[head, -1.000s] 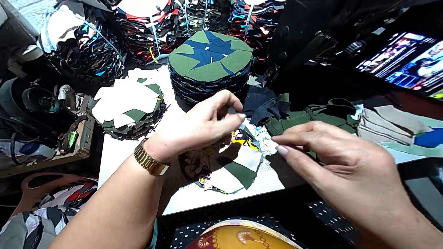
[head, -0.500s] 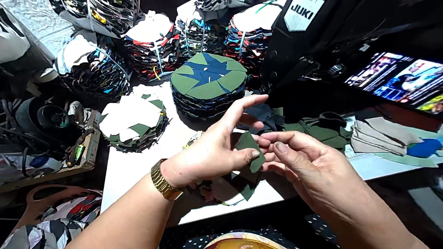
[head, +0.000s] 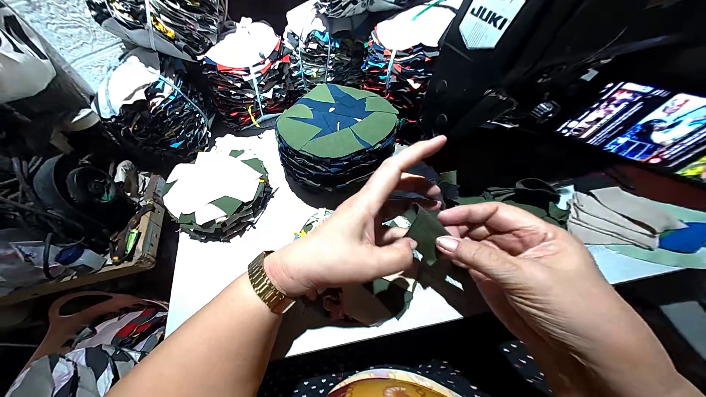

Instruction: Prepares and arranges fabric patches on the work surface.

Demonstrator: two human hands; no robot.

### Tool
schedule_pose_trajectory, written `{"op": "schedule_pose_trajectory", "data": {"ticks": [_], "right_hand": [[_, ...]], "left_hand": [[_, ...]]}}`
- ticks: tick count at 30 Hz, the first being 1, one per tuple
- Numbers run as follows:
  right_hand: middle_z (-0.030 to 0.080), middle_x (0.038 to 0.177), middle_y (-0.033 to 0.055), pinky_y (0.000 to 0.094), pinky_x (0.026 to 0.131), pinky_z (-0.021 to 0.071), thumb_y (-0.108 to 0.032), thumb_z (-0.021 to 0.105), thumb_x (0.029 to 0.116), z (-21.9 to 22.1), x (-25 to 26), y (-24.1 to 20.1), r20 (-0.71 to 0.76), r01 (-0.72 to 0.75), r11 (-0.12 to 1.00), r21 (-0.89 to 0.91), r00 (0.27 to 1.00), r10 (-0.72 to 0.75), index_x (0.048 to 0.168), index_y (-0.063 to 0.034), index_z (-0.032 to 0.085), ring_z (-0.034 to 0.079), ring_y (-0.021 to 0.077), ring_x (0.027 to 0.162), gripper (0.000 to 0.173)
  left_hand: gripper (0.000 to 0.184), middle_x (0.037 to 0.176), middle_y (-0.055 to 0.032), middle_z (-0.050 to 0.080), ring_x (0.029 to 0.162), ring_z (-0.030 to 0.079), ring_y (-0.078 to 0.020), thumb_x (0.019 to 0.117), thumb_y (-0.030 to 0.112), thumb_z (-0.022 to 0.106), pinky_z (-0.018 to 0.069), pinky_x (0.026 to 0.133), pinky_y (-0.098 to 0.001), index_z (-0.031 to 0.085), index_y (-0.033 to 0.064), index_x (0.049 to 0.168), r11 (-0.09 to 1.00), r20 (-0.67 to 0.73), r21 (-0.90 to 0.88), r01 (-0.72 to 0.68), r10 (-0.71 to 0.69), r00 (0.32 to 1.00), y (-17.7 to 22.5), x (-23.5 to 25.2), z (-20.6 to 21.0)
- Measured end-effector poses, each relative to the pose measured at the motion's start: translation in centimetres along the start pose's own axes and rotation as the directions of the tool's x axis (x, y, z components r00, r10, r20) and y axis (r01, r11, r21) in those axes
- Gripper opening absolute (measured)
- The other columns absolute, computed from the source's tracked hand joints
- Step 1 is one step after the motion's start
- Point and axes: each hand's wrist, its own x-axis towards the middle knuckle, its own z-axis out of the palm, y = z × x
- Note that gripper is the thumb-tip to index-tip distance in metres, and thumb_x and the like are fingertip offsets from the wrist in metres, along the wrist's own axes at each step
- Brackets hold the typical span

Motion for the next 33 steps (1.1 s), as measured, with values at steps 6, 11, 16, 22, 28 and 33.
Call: {"op": "schedule_pose_trajectory", "data": {"ticks": [6,11,16,22,28,33], "right_hand": [[0.068,0.097,0.0028,0.0189,0.07,0.0594,0.003,0.071,0.0787,-0.8,0.5,-0.5,0.084,0.071,0.997,-0.01,0.994,-0.069,0.121,-0.0103,0.068,0.067,0.0077,0.079,0.045],[0.073,0.11,0.006,0.0235,0.082,0.061,0.002,0.069,0.0851,-1.1,0.9,-1.0,0.2,0.201,0.975,-0.098,0.963,-0.179,0.135,-0.008,0.063,0.072,0.0143,0.094,0.051],[0.068,0.122,0.004,0.0231,0.082,0.0611,-0.006,0.075,0.0846,-1.1,1.1,-1.1,0.197,0.177,0.979,-0.096,0.968,-0.156,0.135,-0.011,0.063,0.07,0.0135,0.099,0.053],[0.072,0.105,0.0077,0.023,0.073,0.0612,-0.002,0.075,0.0812,0.0,0.3,-0.2,0.166,-0.187,0.959,0.211,0.974,0.153,0.132,-0.0089,0.063,0.071,0.0109,0.084,0.052],[0.07,0.096,0.004,0.0204,0.071,0.0597,0.001,0.068,0.088,0.0,0.4,0.2,0.03,0.043,0.999,0.021,0.999,-0.044,0.125,-0.0077,0.066,0.068,0.0091,0.078,0.038],[0.07,0.096,-0.0006,0.0207,0.068,0.0597,-0.003,0.071,0.0861,-0.1,0.7,0.3,-0.026,0.181,0.966,-0.186,0.982,-0.189,0.121,-0.0095,0.067,0.068,0.0086,0.077,0.036]], "left_hand": [[0.045,0.123,-0.0127,0.065,0.095,0.07,-0.0171,0.1096,0.016,0.037,0.0599,0.079,-0.0317,0.032,0.0105,0.154,0.887,-0.06,-0.328,0.325,-0.363,0.93,0.2,-0.2,-0.5],[0.036,0.102,-0.0085,0.067,0.088,0.069,-0.014,0.1064,0.008,0.047,0.0613,0.079,-0.033,0.045,0.0061,0.142,0.821,0.079,-0.325,0.47,-0.472,0.878,0.4,-0.4,-0.2],[0.045,0.1,-0.0092,0.068,0.08,0.063,-0.0088,0.0963,-0.006,0.06,0.0518,0.067,-0.0204,0.052,0.0039,0.139,0.887,0.05,-0.256,0.383,-0.384,0.922,0.0,-0.4,-0.5],[0.054,0.1,-0.01,0.068,0.078,0.065,-0.011,0.0928,-0.01,0.064,0.0561,0.069,-0.023,0.048,0.002,0.143,0.939,-0.064,-0.181,0.292,-0.307,0.949,-0.6,-0.3,-0.8],[0.052,0.094,-0.0103,0.069,0.071,0.064,-0.0095,0.0882,-0.009,0.072,0.0542,0.062,-0.0195,0.054,-0.0007,0.136,0.97,-0.127,0.001,0.242,-0.24,0.962,-0.7,-0.2,-0.8],[0.05,0.089,-0.0062,0.069,0.07,0.065,-0.0071,0.0892,-0.005,0.073,0.0557,0.063,-0.0191,0.055,-0.0004,0.136,0.957,-0.187,0.189,0.219,-0.184,0.965,-0.7,-0.2,-1.5]]}}
